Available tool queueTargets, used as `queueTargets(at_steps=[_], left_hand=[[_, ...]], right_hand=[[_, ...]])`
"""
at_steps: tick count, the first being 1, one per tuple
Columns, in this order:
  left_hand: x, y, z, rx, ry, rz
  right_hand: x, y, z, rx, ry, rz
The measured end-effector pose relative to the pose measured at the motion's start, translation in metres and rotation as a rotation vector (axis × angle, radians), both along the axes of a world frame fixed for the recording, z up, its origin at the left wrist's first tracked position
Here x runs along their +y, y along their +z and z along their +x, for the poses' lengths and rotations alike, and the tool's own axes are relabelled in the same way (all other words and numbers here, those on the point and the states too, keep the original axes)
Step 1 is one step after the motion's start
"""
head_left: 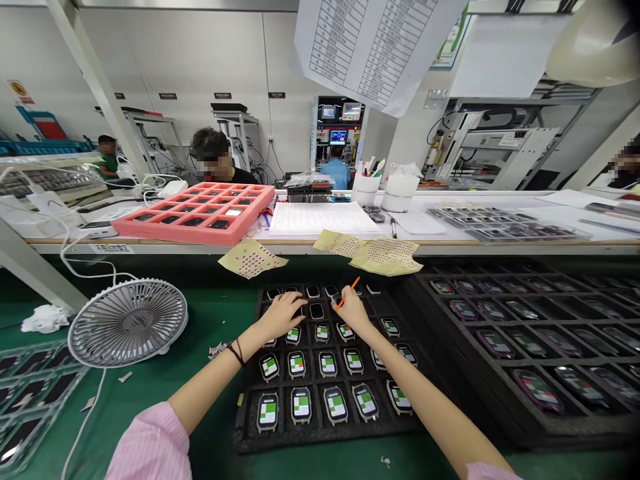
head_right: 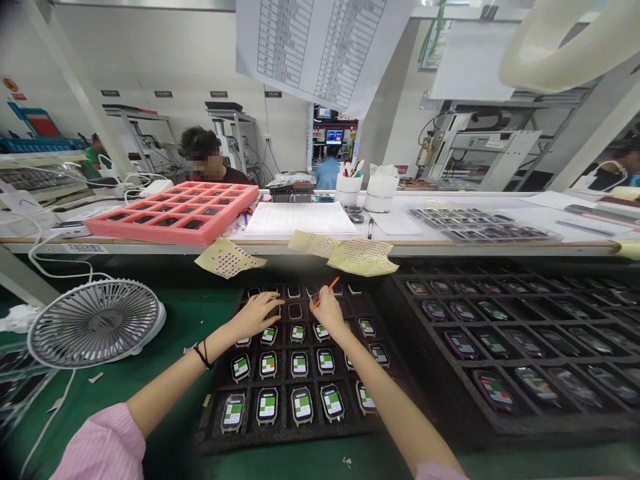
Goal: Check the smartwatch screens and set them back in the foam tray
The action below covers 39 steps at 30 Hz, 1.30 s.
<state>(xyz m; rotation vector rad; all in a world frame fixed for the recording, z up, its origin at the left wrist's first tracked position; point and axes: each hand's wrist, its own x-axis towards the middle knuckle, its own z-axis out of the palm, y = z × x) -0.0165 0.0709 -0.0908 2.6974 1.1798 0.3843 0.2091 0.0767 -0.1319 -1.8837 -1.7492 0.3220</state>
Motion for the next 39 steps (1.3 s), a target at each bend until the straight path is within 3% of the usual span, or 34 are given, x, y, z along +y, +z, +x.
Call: queueTargets(at_steps=[5, 10, 15, 22, 29, 35, 39], left_hand=[[-0.013, 0.011, -0.025, 0.017, 0.129, -0.015], [-0.033, 0.013, -0.050, 0.099, 0.354, -0.086], [-0.051, 0.002, -0.054, 0.163, 0.467, -0.193], [-0.056, -0.006, -0.055, 0.097, 0.389, -0.330], [-0.038, -0.007, -0.068, -0.162, 0.349, -0.635], [-0.034, -0.018, -0.068, -0.305, 0.335, -0.723], [-0.033, -0.027, -0.065, -0.416, 0.343, -0.782]], right_hand=[[-0.011, 0.020, 0.001, -0.052, 0.046, -0.028], [-0.030, 0.043, -0.031, 0.007, 0.240, -0.023], [-0.046, 0.035, -0.077, 0.116, 0.437, -0.157], [-0.043, 0.016, -0.095, 0.190, 0.422, -0.246], [-0.044, 0.004, -0.098, 0.358, 0.433, -0.236], [-0.049, 0.003, -0.103, 0.526, 0.434, -0.209], [-0.043, 0.011, -0.098, 0.708, 0.424, -0.253]])
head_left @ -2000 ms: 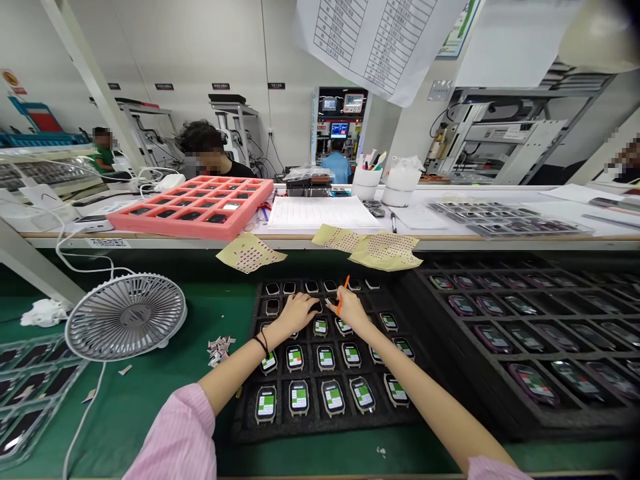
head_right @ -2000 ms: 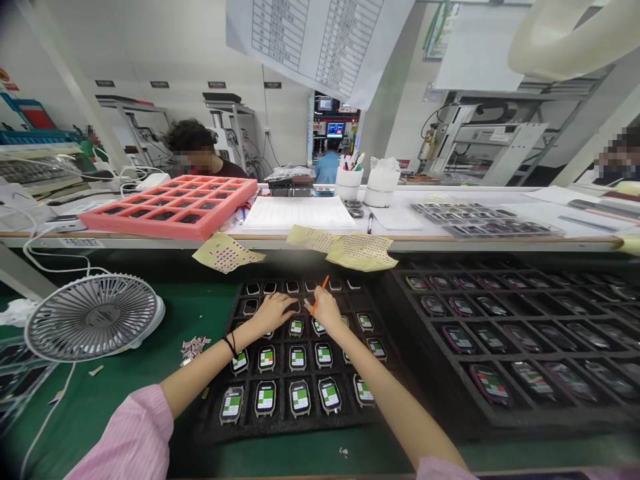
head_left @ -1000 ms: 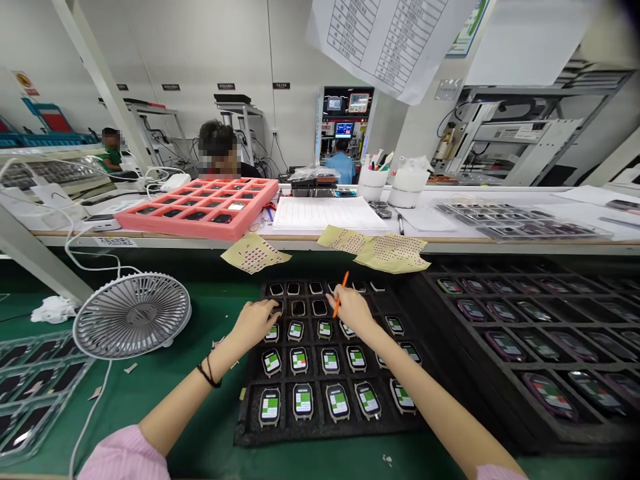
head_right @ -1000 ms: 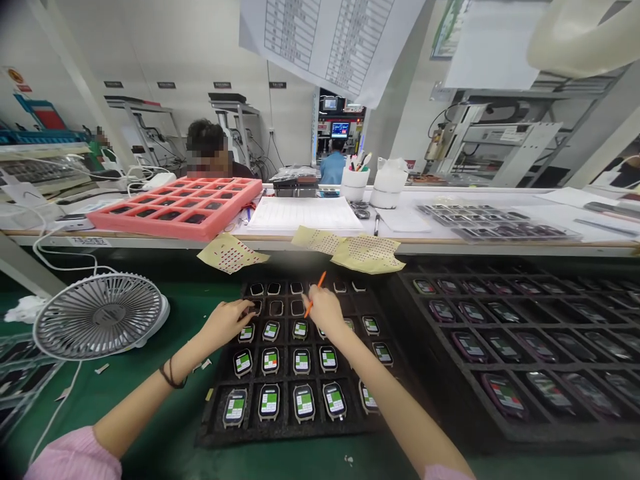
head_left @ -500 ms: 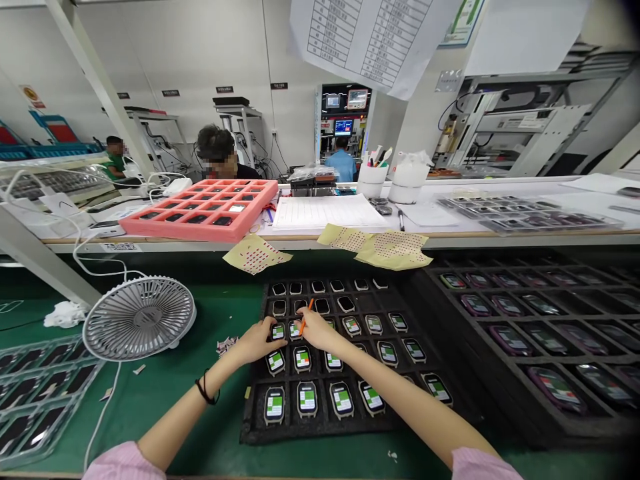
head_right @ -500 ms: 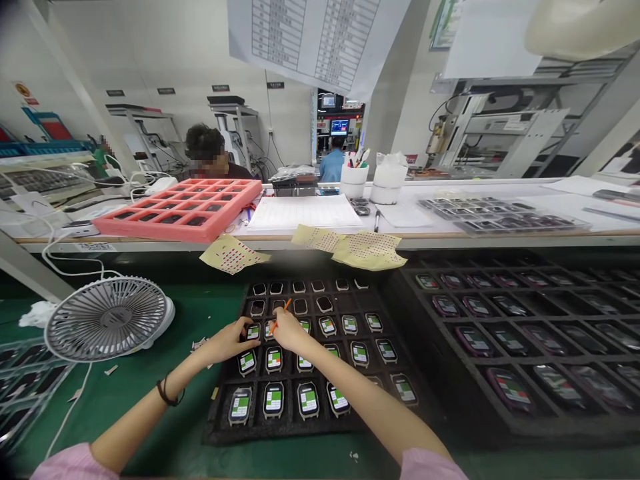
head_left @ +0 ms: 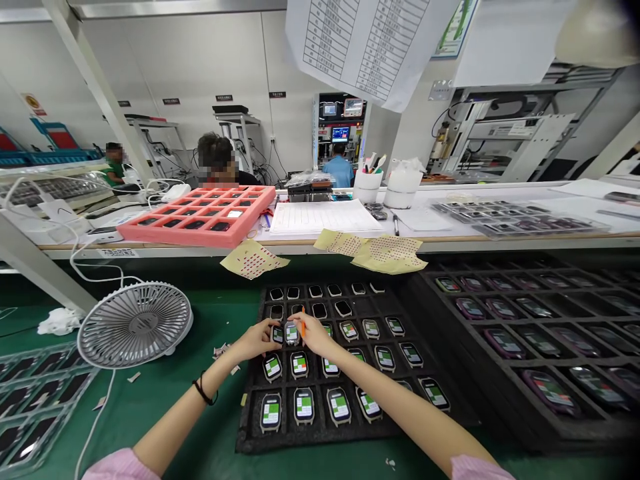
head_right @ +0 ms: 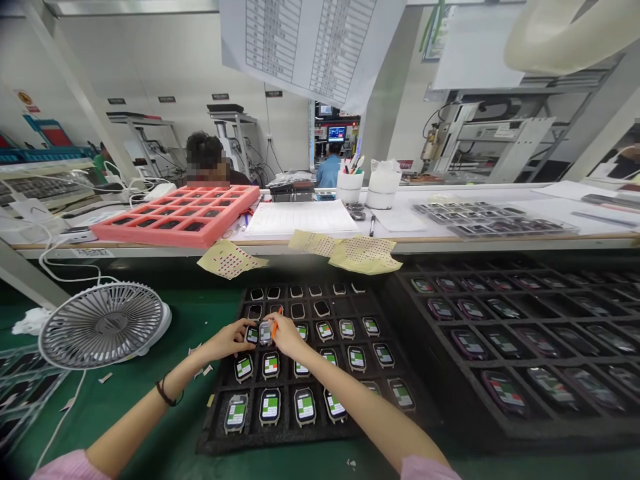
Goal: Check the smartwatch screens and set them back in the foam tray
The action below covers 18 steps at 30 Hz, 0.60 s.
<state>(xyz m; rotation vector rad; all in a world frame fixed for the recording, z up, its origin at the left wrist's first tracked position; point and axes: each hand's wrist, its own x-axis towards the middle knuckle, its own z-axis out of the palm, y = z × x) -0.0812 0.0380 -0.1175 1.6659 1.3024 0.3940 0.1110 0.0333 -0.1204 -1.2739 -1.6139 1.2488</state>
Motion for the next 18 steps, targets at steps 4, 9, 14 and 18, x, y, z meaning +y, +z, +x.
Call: queueTargets(at_steps=[4, 9, 14, 18], left_hand=[[0.002, 0.006, 0.001, -0.090, 0.044, -0.016], [0.000, 0.042, 0.024, -0.384, 0.130, 0.019], [-0.005, 0.075, 0.066, -0.573, 0.118, 0.005], [-0.003, 0.079, 0.085, -0.601, 0.092, 0.080]], right_hand=[[0.010, 0.026, 0.023, 0.208, 0.008, -0.081], [0.010, 0.063, 0.063, 0.392, -0.010, -0.062], [0.004, 0.077, 0.089, 0.552, -0.004, -0.033], [0.003, 0.077, 0.098, 0.537, 0.002, -0.025]])
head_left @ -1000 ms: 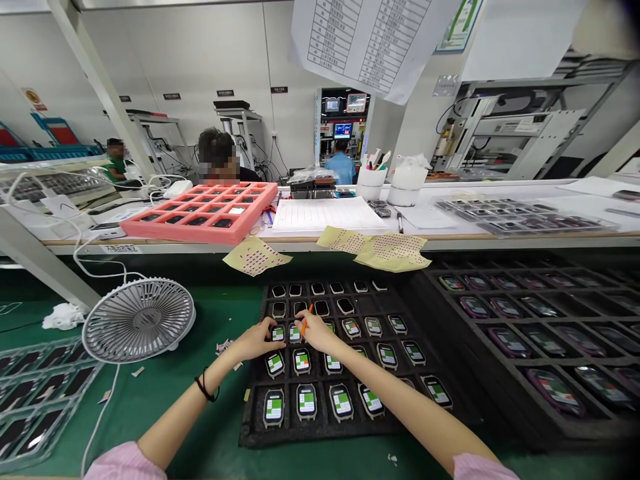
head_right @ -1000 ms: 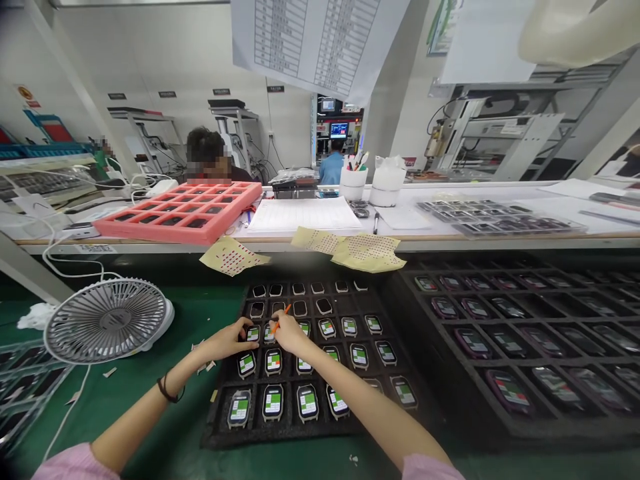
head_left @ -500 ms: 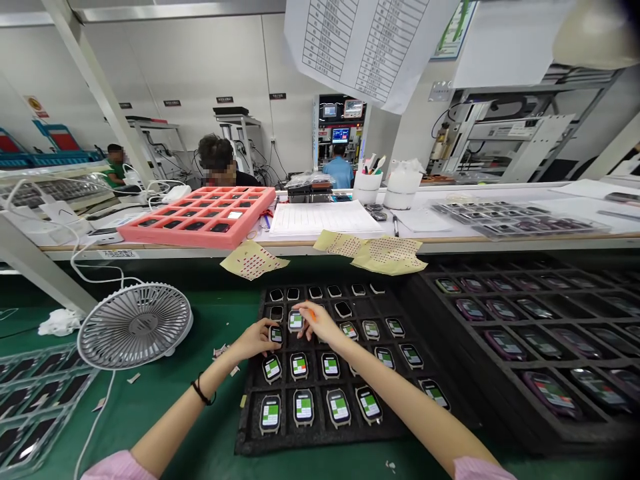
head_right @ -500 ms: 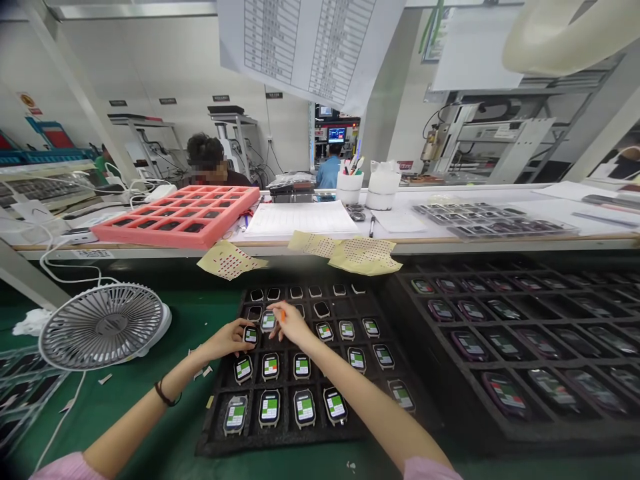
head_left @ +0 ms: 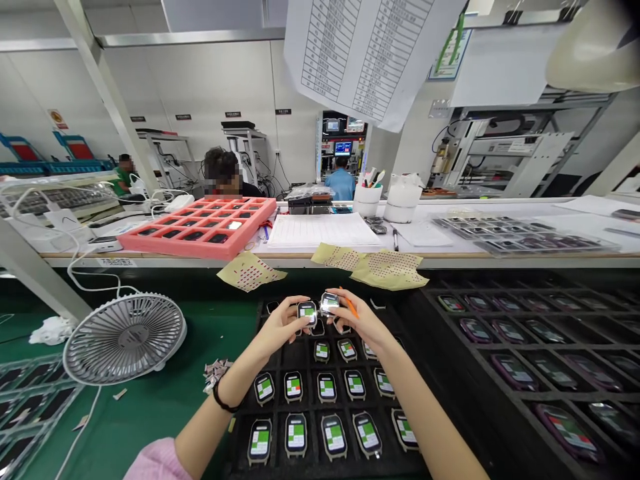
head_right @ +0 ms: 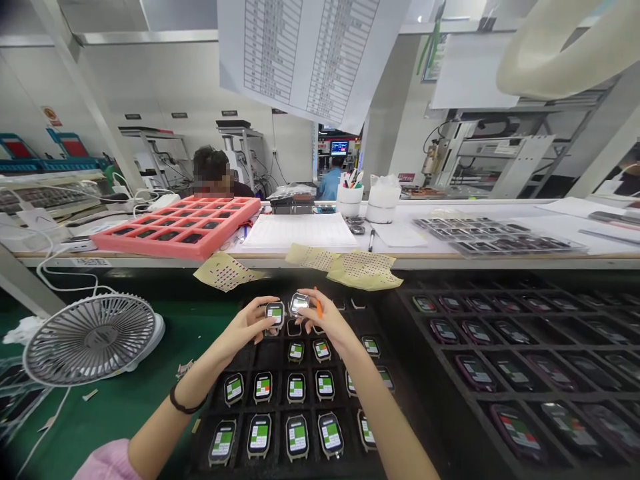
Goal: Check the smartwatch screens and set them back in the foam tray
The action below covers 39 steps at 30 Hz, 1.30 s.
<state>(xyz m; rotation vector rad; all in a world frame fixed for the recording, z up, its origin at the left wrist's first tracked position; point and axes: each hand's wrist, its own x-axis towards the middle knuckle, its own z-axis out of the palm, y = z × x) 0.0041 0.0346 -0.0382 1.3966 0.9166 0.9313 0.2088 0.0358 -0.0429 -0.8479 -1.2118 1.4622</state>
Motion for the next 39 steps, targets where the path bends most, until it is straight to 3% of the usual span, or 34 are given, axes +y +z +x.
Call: queueTargets(at_steps=[9, 16, 28, 39], left_hand=[[-0.001, -0.004, 0.004, 0.028, 0.038, -0.076], [-0.009, 0.001, 0.002, 0.017, 0.006, 0.030], [-0.013, 0.005, 0.002, 0.007, 0.050, 0.053], [-0.013, 0.001, 0.000, 0.033, 0.033, 0.071]], right_hand=[[0.000, 0.003, 0.001, -0.049, 0.009, 0.017], [-0.007, 0.006, -0.002, -0.122, -0.087, 0.013], [-0.012, 0.007, -0.001, -0.120, 0.076, 0.090], [-0.016, 0.012, -0.004, -0.129, 0.039, 0.096]])
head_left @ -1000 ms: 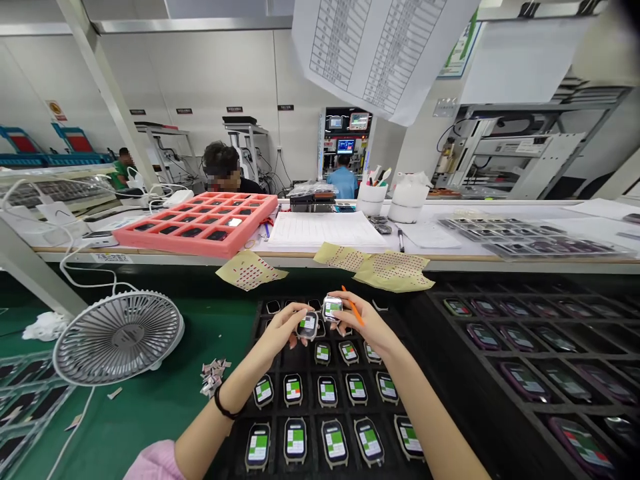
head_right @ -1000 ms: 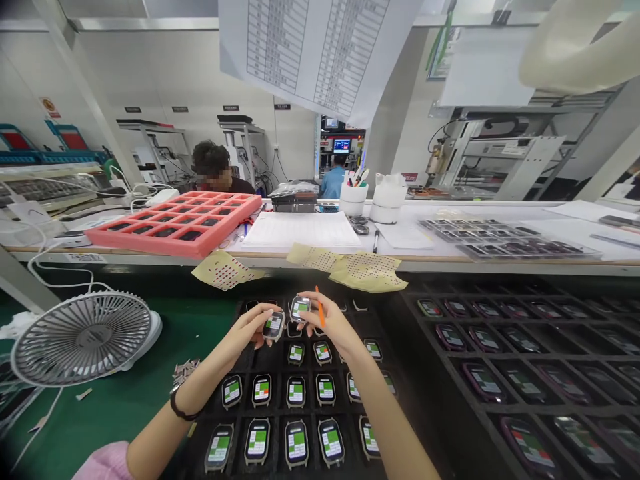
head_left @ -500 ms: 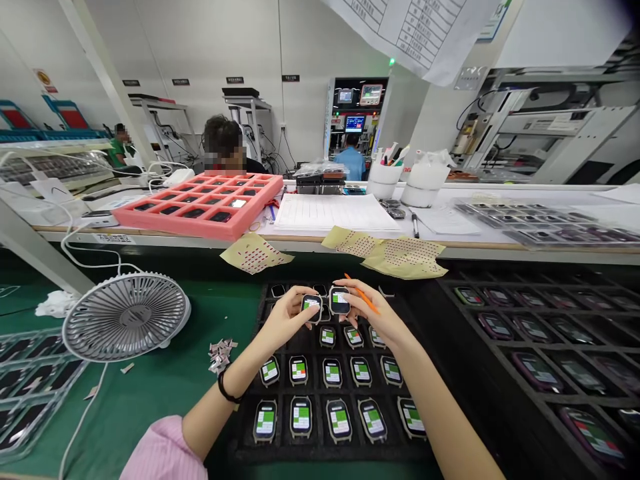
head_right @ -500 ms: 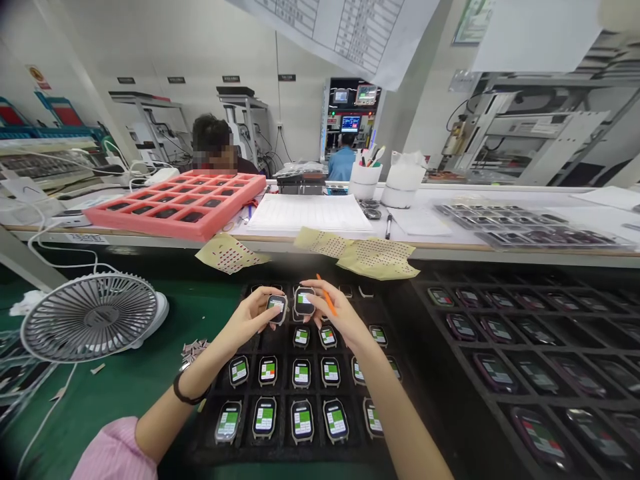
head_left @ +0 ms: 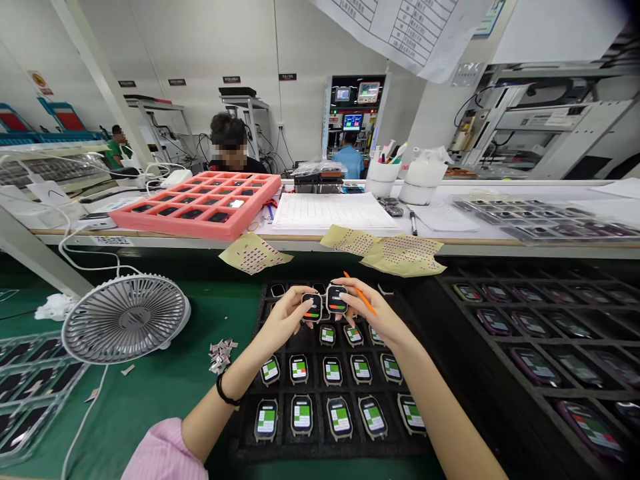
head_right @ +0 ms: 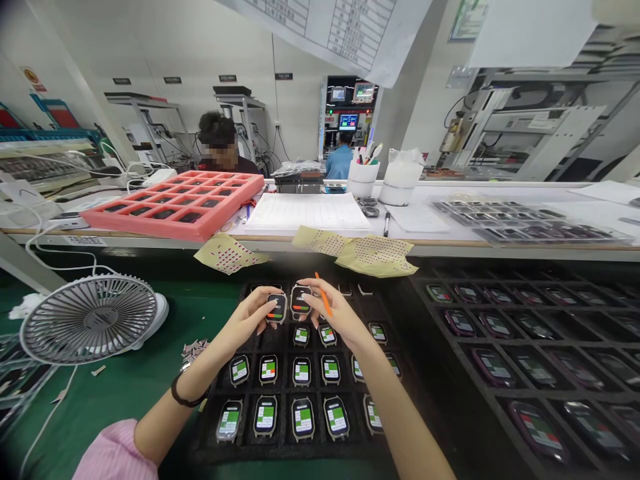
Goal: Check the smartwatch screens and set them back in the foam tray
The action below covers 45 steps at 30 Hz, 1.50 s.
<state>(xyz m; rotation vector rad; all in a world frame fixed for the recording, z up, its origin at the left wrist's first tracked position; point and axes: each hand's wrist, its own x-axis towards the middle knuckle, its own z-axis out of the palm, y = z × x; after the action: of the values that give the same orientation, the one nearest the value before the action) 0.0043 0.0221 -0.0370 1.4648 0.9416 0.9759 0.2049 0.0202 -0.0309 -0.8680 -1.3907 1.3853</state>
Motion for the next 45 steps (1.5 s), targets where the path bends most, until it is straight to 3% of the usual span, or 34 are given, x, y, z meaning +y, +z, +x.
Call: queueTargets(at_steps=[6, 11, 15, 22, 30, 45], left_hand=[[0.000, -0.001, -0.002, -0.032, -0.012, -0.004], [-0.007, 0.018, -0.015, -0.173, -0.269, -0.092], [-0.015, 0.030, -0.026, -0.303, -0.337, -0.127], [-0.016, 0.029, -0.019, -0.058, -0.150, 0.035], [-0.006, 0.014, -0.011, -0.034, -0.038, 0.074], [-0.001, 0.010, -0.011, -0.013, -0.016, 0.092]], right_hand=[[-0.001, 0.001, -0.001, -0.002, -0.022, 0.000], [-0.006, 0.006, 0.003, 0.040, 0.039, -0.016], [-0.010, 0.010, 0.005, 0.101, 0.119, -0.052], [-0.009, 0.007, -0.002, 0.026, 0.090, -0.019], [-0.008, 0.005, -0.006, -0.011, 0.104, -0.016], [-0.004, -0.002, -0.006, -0.017, 0.070, 0.004]])
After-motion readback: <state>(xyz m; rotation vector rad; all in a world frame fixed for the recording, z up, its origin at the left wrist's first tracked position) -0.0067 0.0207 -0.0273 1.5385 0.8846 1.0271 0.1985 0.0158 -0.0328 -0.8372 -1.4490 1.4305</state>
